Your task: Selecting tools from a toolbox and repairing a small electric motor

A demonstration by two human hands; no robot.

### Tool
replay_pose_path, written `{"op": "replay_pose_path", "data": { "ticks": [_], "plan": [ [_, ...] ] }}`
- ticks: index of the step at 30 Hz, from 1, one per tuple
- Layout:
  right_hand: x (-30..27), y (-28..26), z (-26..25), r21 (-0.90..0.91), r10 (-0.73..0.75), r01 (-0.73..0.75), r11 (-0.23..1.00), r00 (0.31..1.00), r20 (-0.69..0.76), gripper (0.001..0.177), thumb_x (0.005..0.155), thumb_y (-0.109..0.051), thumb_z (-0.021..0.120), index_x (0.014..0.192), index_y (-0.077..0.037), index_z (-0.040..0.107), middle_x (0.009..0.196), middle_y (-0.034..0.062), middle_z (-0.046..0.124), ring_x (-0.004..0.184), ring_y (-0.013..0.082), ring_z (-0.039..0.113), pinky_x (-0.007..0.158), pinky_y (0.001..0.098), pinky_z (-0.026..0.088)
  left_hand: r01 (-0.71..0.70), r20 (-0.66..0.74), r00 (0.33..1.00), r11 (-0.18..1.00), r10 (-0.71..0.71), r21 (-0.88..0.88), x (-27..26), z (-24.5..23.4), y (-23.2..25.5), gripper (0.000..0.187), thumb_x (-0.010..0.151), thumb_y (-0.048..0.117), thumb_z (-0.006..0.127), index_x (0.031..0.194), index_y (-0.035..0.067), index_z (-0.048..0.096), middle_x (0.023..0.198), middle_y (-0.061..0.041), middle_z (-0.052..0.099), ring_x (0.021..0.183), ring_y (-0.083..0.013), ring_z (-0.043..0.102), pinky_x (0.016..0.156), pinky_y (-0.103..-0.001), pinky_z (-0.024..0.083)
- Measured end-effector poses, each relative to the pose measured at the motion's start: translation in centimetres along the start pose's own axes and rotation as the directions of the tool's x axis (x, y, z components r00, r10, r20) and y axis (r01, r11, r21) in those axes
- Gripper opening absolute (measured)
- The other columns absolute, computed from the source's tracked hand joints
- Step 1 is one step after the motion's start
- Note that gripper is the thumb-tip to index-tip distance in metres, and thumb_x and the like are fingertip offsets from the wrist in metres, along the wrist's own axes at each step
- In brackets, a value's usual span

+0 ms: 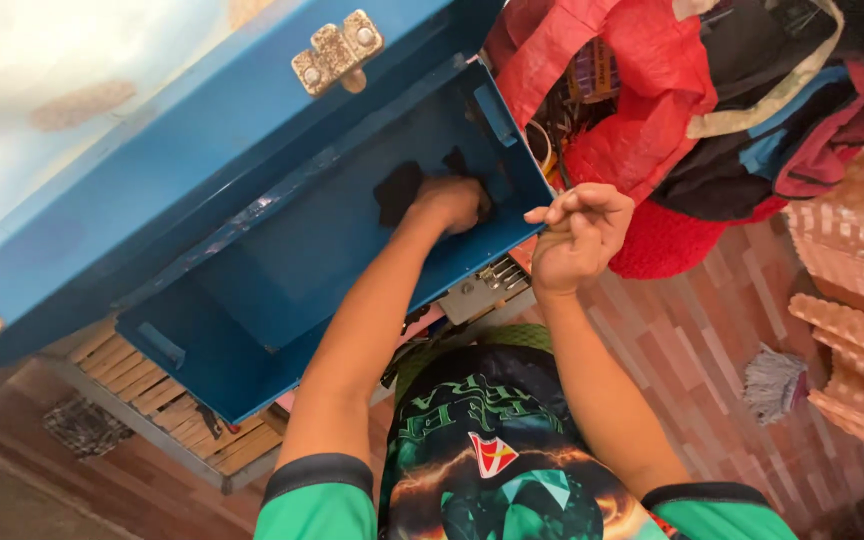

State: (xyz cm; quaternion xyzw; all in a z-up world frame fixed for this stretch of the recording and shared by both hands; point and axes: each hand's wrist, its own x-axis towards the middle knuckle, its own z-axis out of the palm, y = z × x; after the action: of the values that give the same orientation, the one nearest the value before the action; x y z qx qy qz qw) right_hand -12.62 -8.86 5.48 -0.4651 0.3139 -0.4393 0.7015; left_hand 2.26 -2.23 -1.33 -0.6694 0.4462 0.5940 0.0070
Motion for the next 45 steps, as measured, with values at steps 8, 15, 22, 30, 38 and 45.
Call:
{"op": "replay_pose_path", "data": {
  "ticks": [8,15,22,30,38,45],
  "plan": [
    [0.1,0.4,-0.2,-0.039,-0.013,0.013,0.999,1.000,0.006,0.020,0.091,0.003,0.040,0.110,0.000,0.048,0.097,0.0134,0.053,0.075,0.0186,0.054,0.067,0.0396,0.060,-0.182,-0.322,0.942,0.947,0.092,-0.263,7.8,6.2,-2.2,0.070,0.084,0.005,0.058,0.149,0.029,0.049,0.149,-0.016,0.051,0.127,-0.0366,0.056,0.105,-0.042,0.046],
    [-0.3,0.5,-0.2,-0.136,-0.027,0.034,0.990,0.998,0.050,0.017,0.093,0.006,0.041,0.107,0.000,0.049,0.098,0.0127,0.052,0.074,0.0169,0.054,0.064,0.0368,0.060,-0.045,0.001,0.999,0.994,0.045,-0.100,2.5,3.4,-0.2,0.087,0.089,0.003,0.049,0.161,0.044,0.021,0.156,-0.005,0.049,0.129,-0.0299,0.059,0.102,-0.042,0.050],
    [0.3,0.5,1.4,-0.562,-0.317,0.546,0.621,0.831,0.457,0.014,0.085,0.009,0.051,0.091,0.000,0.059,0.090,0.0146,0.059,0.072,0.0248,0.064,0.065,0.0370,0.054,-0.134,-0.030,0.991,0.970,0.131,-0.203,-0.1,8.3,-6.7,0.092,0.087,-0.007,0.043,0.161,0.045,0.027,0.152,-0.012,0.054,0.119,-0.0348,0.064,0.099,-0.040,0.051],
    [-0.1,0.6,1.4,-0.581,-0.324,0.703,0.411,0.708,0.627,0.016,0.079,0.011,0.056,0.085,-0.003,0.063,0.084,0.0159,0.063,0.078,0.0341,0.061,0.070,0.0424,0.048,0.141,0.119,0.987,0.936,-0.108,-0.321,-11.7,16.2,-17.7,0.079,0.092,-0.005,0.043,0.144,0.055,0.051,0.158,-0.008,0.045,0.133,-0.0300,0.054,0.111,-0.038,0.041],
    [-0.5,0.3,1.8,-0.596,-0.321,0.674,0.437,0.736,0.597,0.017,0.079,0.011,0.056,0.085,-0.003,0.063,0.084,0.0155,0.063,0.079,0.0339,0.061,0.071,0.0425,0.048,0.112,0.097,0.990,0.989,-0.102,-0.098,-10.9,16.8,-17.4,0.052,0.099,0.017,0.049,0.148,0.034,0.053,0.151,-0.005,0.056,0.132,-0.0291,0.058,0.110,-0.039,0.045],
    [-0.1,0.6,1.7,-0.585,-0.348,0.691,0.425,0.721,0.599,0.016,0.078,0.010,0.057,0.084,-0.004,0.063,0.082,0.0145,0.063,0.078,0.0338,0.061,0.069,0.0425,0.049,-0.134,-0.029,0.991,0.987,0.132,-0.094,3.0,8.7,-6.2,0.082,0.082,0.002,0.050,0.157,0.032,0.037,0.141,-0.017,0.059,0.116,-0.0327,0.064,0.097,-0.040,0.052]
  ]
}}
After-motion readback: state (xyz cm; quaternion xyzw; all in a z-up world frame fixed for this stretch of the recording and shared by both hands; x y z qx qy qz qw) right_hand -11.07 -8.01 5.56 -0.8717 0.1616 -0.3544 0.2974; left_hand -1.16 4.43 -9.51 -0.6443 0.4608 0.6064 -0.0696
